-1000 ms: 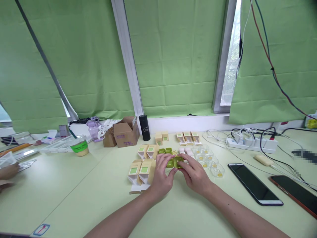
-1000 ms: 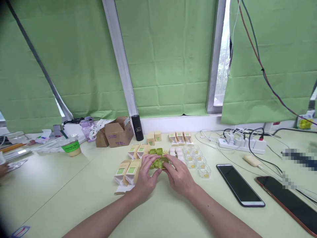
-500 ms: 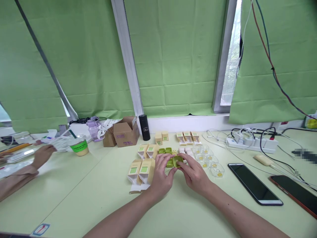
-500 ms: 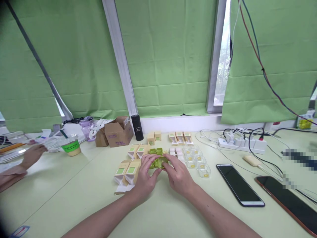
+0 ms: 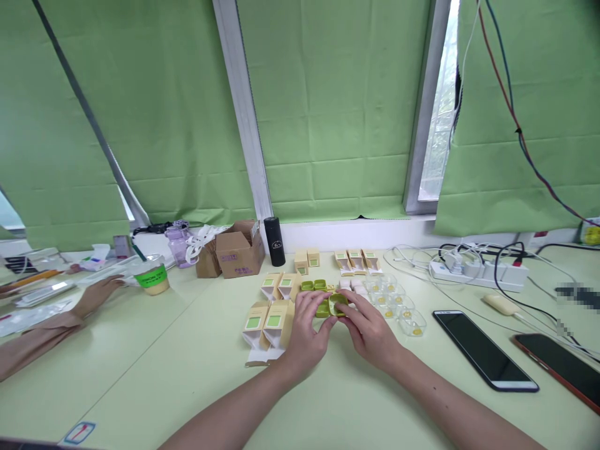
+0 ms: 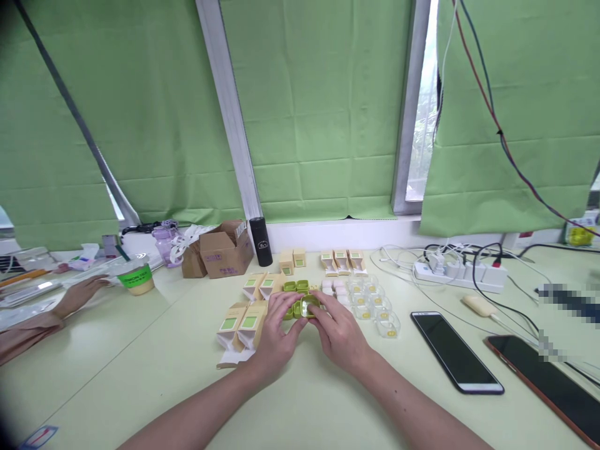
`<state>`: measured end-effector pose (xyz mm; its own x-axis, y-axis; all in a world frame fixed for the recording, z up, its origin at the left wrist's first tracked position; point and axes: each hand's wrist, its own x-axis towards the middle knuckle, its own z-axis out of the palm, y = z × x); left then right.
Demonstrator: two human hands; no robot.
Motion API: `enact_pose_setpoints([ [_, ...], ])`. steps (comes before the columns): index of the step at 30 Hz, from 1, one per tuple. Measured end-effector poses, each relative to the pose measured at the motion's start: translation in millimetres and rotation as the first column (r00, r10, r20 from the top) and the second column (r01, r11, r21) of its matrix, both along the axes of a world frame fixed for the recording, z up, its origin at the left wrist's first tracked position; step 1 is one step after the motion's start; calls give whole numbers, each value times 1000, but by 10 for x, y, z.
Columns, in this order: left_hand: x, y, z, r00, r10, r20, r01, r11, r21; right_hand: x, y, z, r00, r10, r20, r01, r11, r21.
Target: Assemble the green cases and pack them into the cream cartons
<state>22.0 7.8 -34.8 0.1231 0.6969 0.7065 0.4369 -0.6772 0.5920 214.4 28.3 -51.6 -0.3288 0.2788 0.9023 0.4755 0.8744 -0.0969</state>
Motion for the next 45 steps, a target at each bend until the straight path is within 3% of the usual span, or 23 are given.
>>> enact_pose_setpoints([
  [9,12,68,-1,993,21,116,-10,995,-101,16,-12,-4,997,20,-69,-25,997,-68],
  [17,-22,59,-2,994,1,108,11,994,-110,-3,51,-33,979,-53,-195,24,989,-148],
  [31,-27,41,-43,982,13,-186,-5,999,39,-64,-49,44,942,-25,-334,-135,884,-447],
  [40,-21,37,-37,991,0,-135,0,1000,1,-77,-88,37,955,-37,-295,-148,800,-581],
  [45,-4,45,12,999,30,15,-28,995,-95,80,-29,141,942,-109,-318,-82,843,-532],
])
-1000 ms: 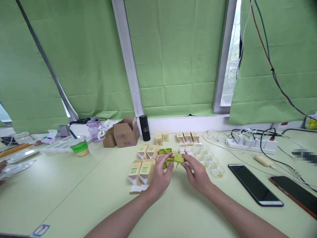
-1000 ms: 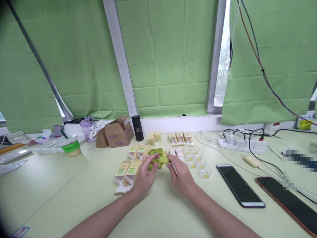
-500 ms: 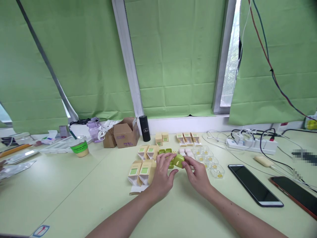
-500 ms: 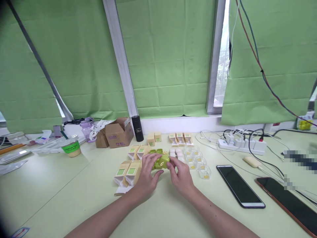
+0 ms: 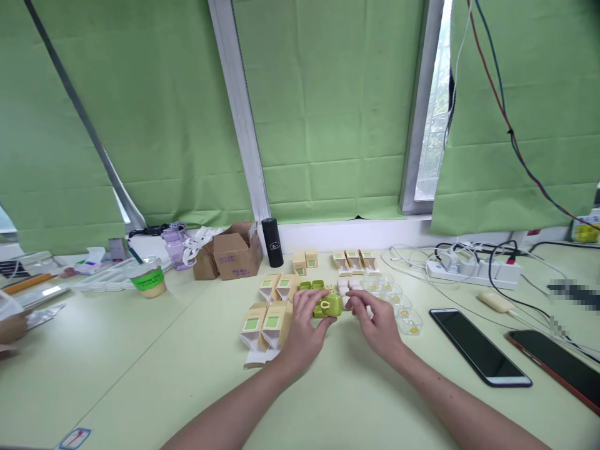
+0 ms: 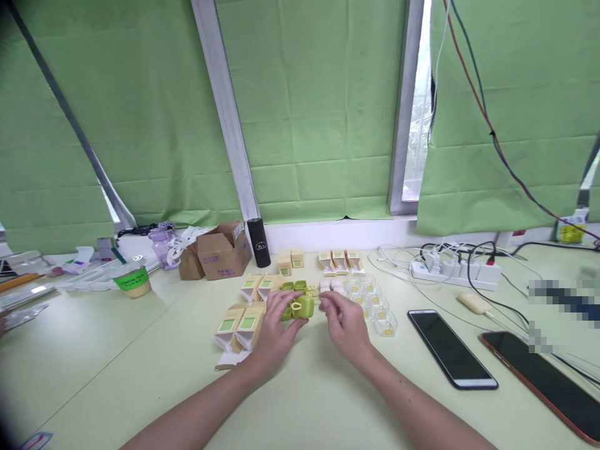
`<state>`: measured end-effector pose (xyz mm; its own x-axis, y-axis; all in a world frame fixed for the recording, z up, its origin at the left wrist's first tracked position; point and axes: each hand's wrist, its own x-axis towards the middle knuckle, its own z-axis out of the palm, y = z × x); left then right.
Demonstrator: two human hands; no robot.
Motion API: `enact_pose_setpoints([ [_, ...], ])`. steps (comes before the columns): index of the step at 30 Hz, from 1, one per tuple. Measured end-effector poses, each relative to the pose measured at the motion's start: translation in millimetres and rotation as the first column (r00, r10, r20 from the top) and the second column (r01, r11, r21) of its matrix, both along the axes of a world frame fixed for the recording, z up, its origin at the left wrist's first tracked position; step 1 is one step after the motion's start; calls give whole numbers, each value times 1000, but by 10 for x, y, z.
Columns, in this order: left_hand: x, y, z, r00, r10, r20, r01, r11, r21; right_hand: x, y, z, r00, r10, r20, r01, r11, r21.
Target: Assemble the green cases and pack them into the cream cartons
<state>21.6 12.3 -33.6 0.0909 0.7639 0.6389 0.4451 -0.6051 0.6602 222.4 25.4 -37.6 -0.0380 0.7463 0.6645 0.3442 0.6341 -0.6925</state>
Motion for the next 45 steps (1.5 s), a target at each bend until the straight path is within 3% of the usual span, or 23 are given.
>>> enact_pose_setpoints([
  [5,-1,52,28,981,20,191,15,983,-181,246,172,76,945,-302,126,278,943,181],
  [8,-15,116,-3,943,-17,332,123,946,-301,318,233,102,834,-402,379,325,912,252],
  [12,-29,195,-46,840,-141,524,326,903,-279,312,232,123,586,-352,730,309,930,200],
  [17,-31,228,-49,781,-189,595,399,885,-241,276,200,125,401,-303,864,323,930,176],
  [22,-32,224,-45,765,-200,613,420,876,-238,270,195,93,306,-302,903,342,920,191],
  [29,-29,191,-25,744,-196,639,444,860,-253,260,196,88,276,-309,910,338,918,209],
  [32,-28,191,-23,732,-181,656,444,857,-260,249,175,121,289,-314,905,334,918,212],
  [35,-30,191,-15,724,-181,666,450,855,-257,225,138,154,354,-302,885,346,922,176],
  [37,-33,187,-8,721,-185,668,452,856,-252,205,117,162,457,-286,842,348,929,127],
  [39,-36,182,-3,721,-190,666,450,859,-243,183,109,154,627,-256,736,323,945,53],
  [42,-40,182,-10,723,-196,662,450,861,-236,144,131,121,914,-123,385,175,979,-102],
  [43,-41,185,-17,721,-198,664,452,861,-234,127,144,110,973,-57,223,94,983,-159],
  [45,-45,195,-34,716,-202,668,458,859,-230,86,166,90,991,78,-113,-106,957,-270],
])
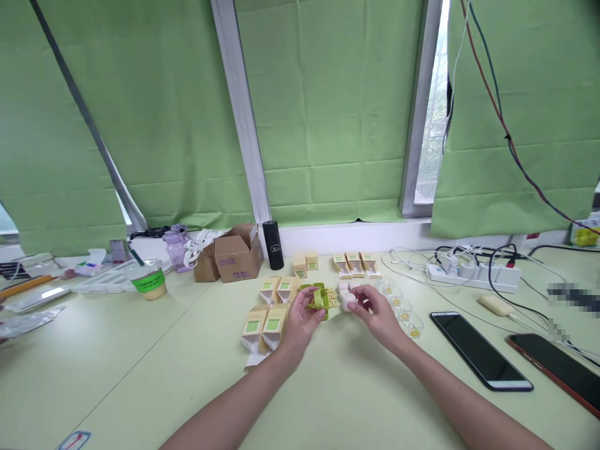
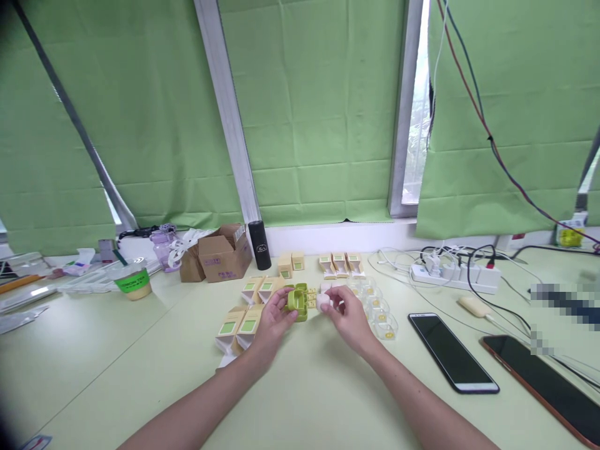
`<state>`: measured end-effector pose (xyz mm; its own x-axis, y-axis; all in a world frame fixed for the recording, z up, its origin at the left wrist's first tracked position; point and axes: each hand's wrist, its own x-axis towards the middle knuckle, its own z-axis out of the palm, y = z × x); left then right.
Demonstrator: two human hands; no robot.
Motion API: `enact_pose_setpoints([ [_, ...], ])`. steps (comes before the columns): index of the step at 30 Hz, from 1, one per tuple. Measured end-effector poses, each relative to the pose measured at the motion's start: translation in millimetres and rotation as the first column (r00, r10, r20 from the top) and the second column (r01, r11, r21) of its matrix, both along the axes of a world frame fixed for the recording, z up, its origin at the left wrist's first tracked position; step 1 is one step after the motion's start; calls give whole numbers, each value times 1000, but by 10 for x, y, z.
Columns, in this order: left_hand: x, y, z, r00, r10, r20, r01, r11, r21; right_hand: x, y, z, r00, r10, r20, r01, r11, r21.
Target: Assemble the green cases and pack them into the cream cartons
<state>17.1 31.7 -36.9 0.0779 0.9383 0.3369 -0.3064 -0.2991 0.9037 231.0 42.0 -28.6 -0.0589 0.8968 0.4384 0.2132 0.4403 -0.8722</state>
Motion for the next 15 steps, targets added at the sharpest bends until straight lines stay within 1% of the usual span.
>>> enact_pose_setpoints([
  [1,-2,5,-9,1000,-1,1,1,1000,0,-24,6,-8,986,70,-148,-81,994,-69],
  [3,-5,14,-22,1000,-4,-3,4,1000,2,-75,3,-26,902,168,-397,-254,951,-177],
  [4,-5,17,-26,1000,-4,-8,5,1000,3,-99,-3,-39,850,189,-491,-326,922,-210],
  [6,-4,18,-28,1000,-7,-16,8,1000,7,-143,-21,-72,759,180,-626,-412,877,-247],
  [7,-3,18,-26,1000,-9,-18,9,1000,9,-159,-29,-92,726,168,-667,-436,862,-257],
  [9,1,14,-20,1000,-12,-25,12,1000,10,-181,-41,-131,686,148,-712,-465,842,-273],
  [12,8,8,-11,999,-21,-34,22,1000,13,-190,-53,-161,663,151,-734,-495,823,-278],
  [15,12,2,-9,999,-26,-43,26,1000,15,-190,-64,-148,649,176,-740,-518,815,-261],
])
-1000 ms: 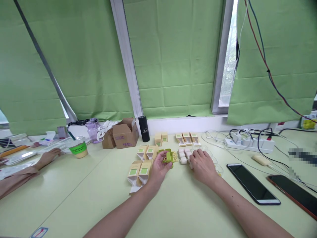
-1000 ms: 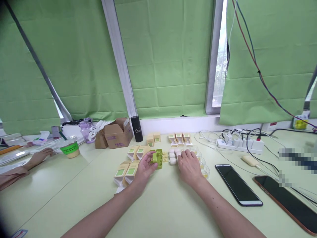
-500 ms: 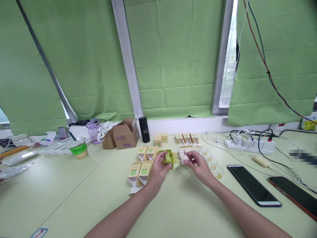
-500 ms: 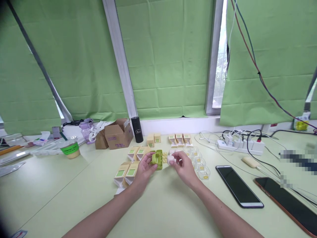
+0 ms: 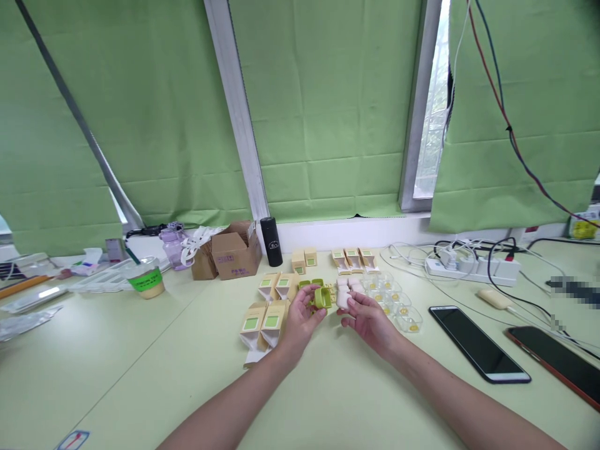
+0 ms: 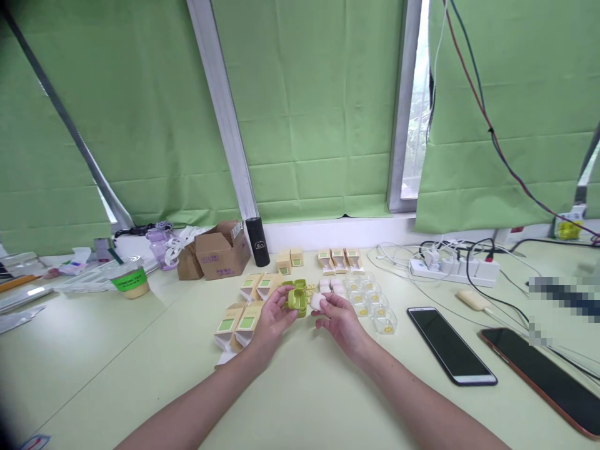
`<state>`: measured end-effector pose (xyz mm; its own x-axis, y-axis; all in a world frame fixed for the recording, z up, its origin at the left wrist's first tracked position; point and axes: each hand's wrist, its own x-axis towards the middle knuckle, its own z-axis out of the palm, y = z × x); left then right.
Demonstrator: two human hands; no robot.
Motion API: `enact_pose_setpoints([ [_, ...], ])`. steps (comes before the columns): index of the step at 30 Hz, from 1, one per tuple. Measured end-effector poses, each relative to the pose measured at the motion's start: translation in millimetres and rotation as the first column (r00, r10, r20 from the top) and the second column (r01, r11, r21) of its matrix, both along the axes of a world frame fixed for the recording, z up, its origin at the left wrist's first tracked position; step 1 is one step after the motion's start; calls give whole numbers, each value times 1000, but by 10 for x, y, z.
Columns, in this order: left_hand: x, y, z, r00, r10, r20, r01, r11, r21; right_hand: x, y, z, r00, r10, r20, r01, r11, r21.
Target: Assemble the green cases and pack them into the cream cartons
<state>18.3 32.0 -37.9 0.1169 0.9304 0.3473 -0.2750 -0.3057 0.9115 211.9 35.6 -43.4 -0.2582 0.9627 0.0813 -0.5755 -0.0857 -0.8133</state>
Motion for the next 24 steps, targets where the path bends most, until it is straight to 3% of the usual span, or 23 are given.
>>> enact_pose_setpoints([
  [7,-7,0,-12,1000,5,-11,-5,1000,0,11,-14,48,1000,17,-18,-16,999,36],
  [18,-6,-20,-6,1000,8,-12,-8,1000,7,-10,-11,28,996,-59,64,53,994,100],
  [24,-16,-16,0,996,37,-81,-36,999,7,9,53,-65,970,-121,209,100,989,108],
])
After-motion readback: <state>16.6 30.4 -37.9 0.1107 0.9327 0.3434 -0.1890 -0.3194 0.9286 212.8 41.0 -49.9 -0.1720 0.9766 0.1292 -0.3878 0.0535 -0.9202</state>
